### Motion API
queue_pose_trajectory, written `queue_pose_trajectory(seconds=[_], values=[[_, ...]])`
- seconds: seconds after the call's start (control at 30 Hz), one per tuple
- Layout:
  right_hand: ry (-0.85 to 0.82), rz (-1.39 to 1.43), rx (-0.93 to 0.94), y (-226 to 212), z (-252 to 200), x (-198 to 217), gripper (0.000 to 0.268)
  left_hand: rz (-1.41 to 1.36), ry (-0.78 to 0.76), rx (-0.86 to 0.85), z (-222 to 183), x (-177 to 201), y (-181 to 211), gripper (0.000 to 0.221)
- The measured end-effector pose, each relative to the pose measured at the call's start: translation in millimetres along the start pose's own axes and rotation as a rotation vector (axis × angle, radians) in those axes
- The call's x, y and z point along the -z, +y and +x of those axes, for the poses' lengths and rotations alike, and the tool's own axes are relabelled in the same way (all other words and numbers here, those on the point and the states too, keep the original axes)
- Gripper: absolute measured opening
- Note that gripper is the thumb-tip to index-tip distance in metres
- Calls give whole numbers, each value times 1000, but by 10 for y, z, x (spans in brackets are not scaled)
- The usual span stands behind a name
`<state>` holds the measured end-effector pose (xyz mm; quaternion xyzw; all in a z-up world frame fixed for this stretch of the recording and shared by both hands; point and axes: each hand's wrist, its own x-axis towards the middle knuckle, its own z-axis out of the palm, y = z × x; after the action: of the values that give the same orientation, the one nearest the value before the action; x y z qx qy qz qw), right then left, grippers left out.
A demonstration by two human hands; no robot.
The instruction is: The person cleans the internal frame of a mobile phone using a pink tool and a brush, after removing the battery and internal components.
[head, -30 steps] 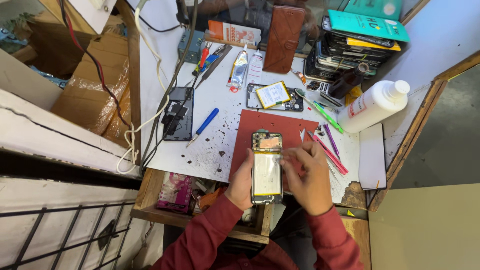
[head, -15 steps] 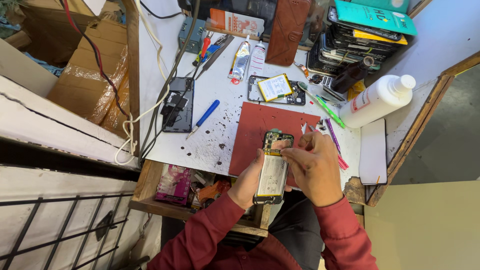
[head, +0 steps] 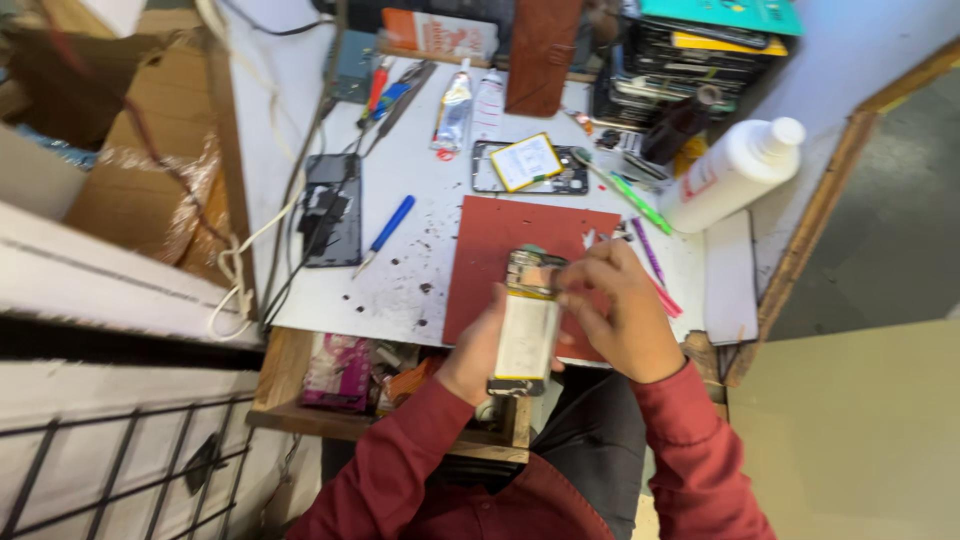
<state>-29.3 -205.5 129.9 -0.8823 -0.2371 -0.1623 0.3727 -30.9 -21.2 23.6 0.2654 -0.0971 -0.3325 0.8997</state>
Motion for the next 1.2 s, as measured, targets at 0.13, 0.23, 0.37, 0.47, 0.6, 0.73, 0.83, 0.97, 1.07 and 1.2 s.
queue_pose_trajectory(seconds=[0.13, 0.23, 0.37, 0.47, 0.6, 0.73, 0.83, 0.97, 1.07, 1.2], values=[[339, -136, -300, 447, -239, 48, 9, 6, 134, -152, -11, 82, 164, 79], [297, -311, -525, 719, -441, 71, 9, -10, 225, -223, -24, 134, 267, 77], [224, -515, -439, 840, -565, -79, 14, -68, 201, -263, 17, 146, 267, 75], [298, -621, -405, 851, -550, -140, 12, -108, 202, -280, 36, 165, 234, 75], [445, -331, -380, 785, -537, -147, 11, -109, 197, -296, 36, 233, 219, 75], [355, -104, -613, 642, -528, -49, 10, -165, 143, -316, 45, 268, 198, 77], [285, 670, -656, 381, -581, -46, 19, -188, 153, -346, 24, 263, 174, 77], [51, 329, -519, -98, -643, -97, 24, -174, 96, -473, 4, 232, 142, 78], [12, 51, -406, -397, -623, -137, 28, -136, 159, -512, -29, 168, 136, 82], [58, -173, -387, -545, -581, -228, 25, -111, 165, -527, -51, 74, 130, 86]])
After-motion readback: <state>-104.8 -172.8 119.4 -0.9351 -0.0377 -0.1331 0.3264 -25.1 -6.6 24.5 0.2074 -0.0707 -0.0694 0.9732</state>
